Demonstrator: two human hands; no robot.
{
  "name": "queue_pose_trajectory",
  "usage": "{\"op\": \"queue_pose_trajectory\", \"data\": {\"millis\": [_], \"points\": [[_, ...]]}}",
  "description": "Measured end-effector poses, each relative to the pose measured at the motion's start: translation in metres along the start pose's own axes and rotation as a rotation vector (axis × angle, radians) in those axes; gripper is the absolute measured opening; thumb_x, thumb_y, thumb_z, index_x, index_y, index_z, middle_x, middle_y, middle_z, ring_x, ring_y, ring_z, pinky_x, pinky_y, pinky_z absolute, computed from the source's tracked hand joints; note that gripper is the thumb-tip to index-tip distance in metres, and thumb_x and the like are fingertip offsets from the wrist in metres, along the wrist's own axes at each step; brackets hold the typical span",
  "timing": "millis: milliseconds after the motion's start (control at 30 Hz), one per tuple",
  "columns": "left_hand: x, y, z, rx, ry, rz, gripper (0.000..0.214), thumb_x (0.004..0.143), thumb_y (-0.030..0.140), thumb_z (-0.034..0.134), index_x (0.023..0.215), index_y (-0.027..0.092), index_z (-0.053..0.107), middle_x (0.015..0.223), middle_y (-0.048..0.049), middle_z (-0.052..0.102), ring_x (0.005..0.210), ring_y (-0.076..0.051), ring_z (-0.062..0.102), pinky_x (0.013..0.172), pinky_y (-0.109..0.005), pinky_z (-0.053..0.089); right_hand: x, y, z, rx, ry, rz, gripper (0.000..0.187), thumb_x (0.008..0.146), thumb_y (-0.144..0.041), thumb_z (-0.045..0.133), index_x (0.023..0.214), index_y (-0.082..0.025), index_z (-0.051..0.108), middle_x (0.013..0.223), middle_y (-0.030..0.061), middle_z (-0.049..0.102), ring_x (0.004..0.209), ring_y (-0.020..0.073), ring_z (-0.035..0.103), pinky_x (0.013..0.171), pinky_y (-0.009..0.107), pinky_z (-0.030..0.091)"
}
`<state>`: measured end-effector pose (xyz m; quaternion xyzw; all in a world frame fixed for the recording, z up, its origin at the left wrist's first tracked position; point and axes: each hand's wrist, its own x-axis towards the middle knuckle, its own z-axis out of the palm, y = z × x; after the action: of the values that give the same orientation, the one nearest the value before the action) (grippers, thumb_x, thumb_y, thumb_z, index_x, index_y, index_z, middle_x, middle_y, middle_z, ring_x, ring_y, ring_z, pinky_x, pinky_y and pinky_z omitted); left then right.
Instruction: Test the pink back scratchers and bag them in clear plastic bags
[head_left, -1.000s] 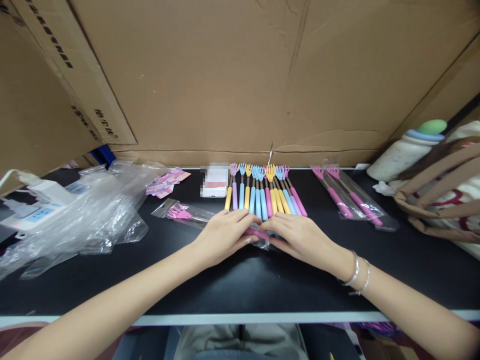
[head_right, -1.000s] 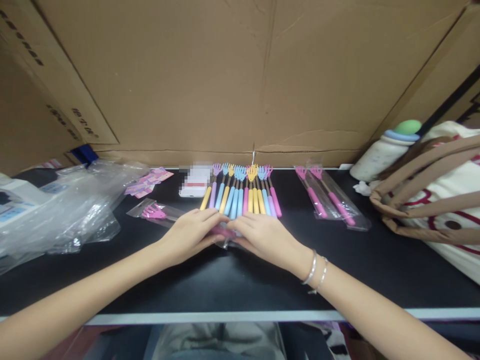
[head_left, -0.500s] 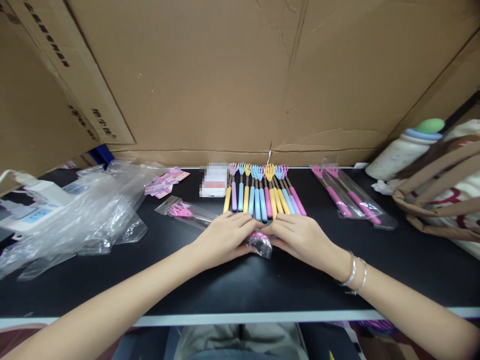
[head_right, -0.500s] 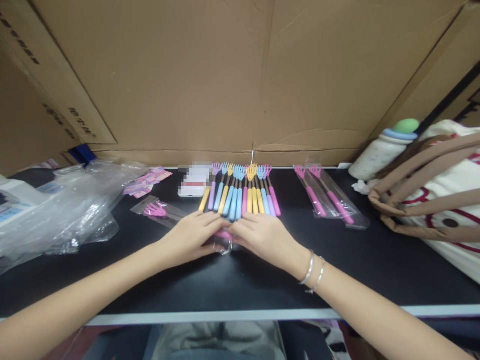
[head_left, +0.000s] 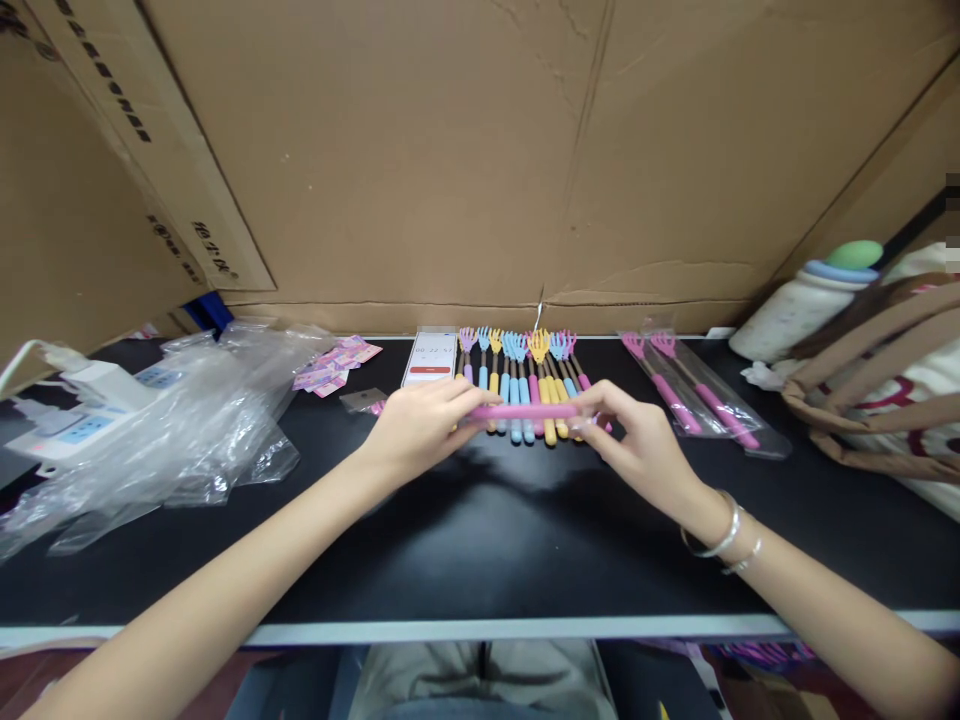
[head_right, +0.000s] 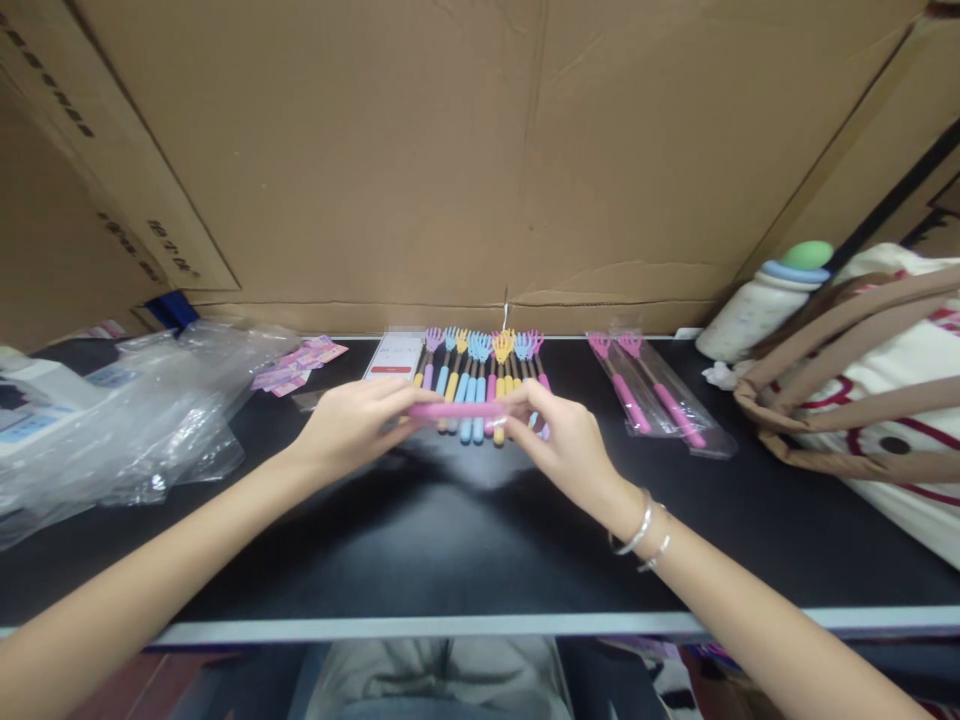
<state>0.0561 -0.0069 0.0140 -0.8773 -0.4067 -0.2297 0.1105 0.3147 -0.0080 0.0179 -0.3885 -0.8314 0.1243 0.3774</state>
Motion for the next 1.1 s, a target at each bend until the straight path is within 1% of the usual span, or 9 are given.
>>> {"op": "queue_pose_trajectory", "data": {"millis": [167, 300, 367, 467, 567, 700, 800, 900, 1100], "points": [[0.007, -0.003, -0.015, -0.094, -0.045, -0.138, 0.023, 0.089, 0.043, 0.051, 0.105, 0.030, 0.062, 0.088, 0.0049, 0.068, 0.078, -0.011, 0.061, 0.059, -0.019, 0.033, 0.006, -0.002, -0.003, 0.291, -0.016, 0.166, 0.024, 0.088, -0.042, 0.053, 0.080, -0.020, 0.049, 0.063, -0.0003, 0.063, 0.056, 0.0125, 0.057, 0.053, 0.023, 0.044], [0.019, -0.001, -0.035, -0.229, -0.225, -0.222, 0.027, 0.086, 0.049, 0.052, 0.102, 0.031, 0.064, 0.075, 0.0069, 0.067, 0.068, -0.011, 0.059, 0.057, -0.019, 0.031, 0.009, 0.001, -0.004, 0.433, -0.056, 0.234, 0.031, 0.087, -0.046, 0.053, 0.072, -0.020, 0.046, 0.059, -0.0006, 0.060, 0.053, 0.0109, 0.055, 0.051, 0.022, 0.045], [0.027, -0.001, -0.045, -0.311, -0.361, -0.206, 0.028, 0.086, 0.048, 0.051, 0.102, 0.029, 0.064, 0.071, 0.0061, 0.066, 0.065, -0.011, 0.057, 0.057, -0.020, 0.031, 0.011, 0.005, -0.004, 0.474, -0.082, 0.274, 0.034, 0.086, -0.049, 0.053, 0.070, -0.020, 0.046, 0.057, -0.0009, 0.058, 0.048, 0.0097, 0.052, 0.044, 0.021, 0.042], [0.040, -0.003, -0.053, -0.432, -0.543, -0.112, 0.032, 0.087, 0.047, 0.049, 0.097, 0.021, 0.065, 0.072, 0.0027, 0.064, 0.064, -0.012, 0.055, 0.056, -0.020, 0.031, 0.012, 0.010, -0.004, 0.539, -0.117, 0.332, 0.035, 0.085, -0.051, 0.053, 0.071, -0.020, 0.046, 0.055, -0.0016, 0.057, 0.043, 0.0090, 0.048, 0.036, 0.019, 0.036], [0.052, -0.008, -0.050, -0.574, -0.687, -0.024, 0.030, 0.087, 0.042, 0.048, 0.095, 0.017, 0.064, 0.075, 0.0019, 0.061, 0.069, -0.012, 0.054, 0.060, -0.020, 0.034, 0.011, 0.013, -0.004, 0.587, -0.146, 0.364, 0.037, 0.084, -0.054, 0.053, 0.071, -0.020, 0.045, 0.056, -0.0018, 0.058, 0.042, 0.0086, 0.048, 0.034, 0.019, 0.035], [0.062, -0.015, -0.039, -0.701, -0.837, -0.015, 0.026, 0.088, 0.038, 0.047, 0.097, 0.018, 0.061, 0.074, 0.0024, 0.060, 0.070, -0.012, 0.055, 0.066, -0.021, 0.039, 0.010, 0.014, -0.002, 0.693, -0.166, 0.424, 0.036, 0.085, -0.053, 0.051, 0.073, -0.020, 0.044, 0.057, -0.0023, 0.058, 0.044, 0.0080, 0.048, 0.037, 0.018, 0.035], [0.066, -0.021, -0.035, -0.759, -0.905, -0.041, 0.027, 0.087, 0.039, 0.048, 0.102, 0.019, 0.058, 0.074, 0.0026, 0.060, 0.067, -0.011, 0.055, 0.067, -0.021, 0.040, 0.010, 0.017, 0.001, 0.791, -0.188, 0.476, 0.037, 0.086, -0.053, 0.049, 0.072, -0.019, 0.046, 0.054, -0.0025, 0.056, 0.042, 0.0075, 0.046, 0.036, 0.018, 0.032], [0.071, -0.025, -0.035, -0.758, -0.954, -0.029, 0.028, 0.085, 0.042, 0.051, 0.099, 0.019, 0.058, 0.073, 0.0030, 0.059, 0.065, -0.011, 0.053, 0.065, -0.021, 0.040, 0.011, 0.021, 0.004, 0.881, -0.244, 0.501, 0.037, 0.084, -0.052, 0.052, 0.071, -0.018, 0.048, 0.051, -0.0028, 0.054, 0.041, 0.0072, 0.044, 0.036, 0.018, 0.030], [0.075, -0.025, -0.040, -0.646, -0.928, 0.032, 0.023, 0.084, 0.039, 0.051, 0.092, 0.019, 0.059, 0.069, 0.0040, 0.056, 0.062, -0.011, 0.050, 0.060, -0.020, 0.037, 0.014, 0.030, 0.004, 0.899, -0.375, 0.514, 0.042, 0.082, -0.055, 0.052, 0.066, -0.016, 0.052, 0.050, -0.0022, 0.054, 0.037, 0.0058, 0.040, 0.033, 0.019, 0.024]]}}
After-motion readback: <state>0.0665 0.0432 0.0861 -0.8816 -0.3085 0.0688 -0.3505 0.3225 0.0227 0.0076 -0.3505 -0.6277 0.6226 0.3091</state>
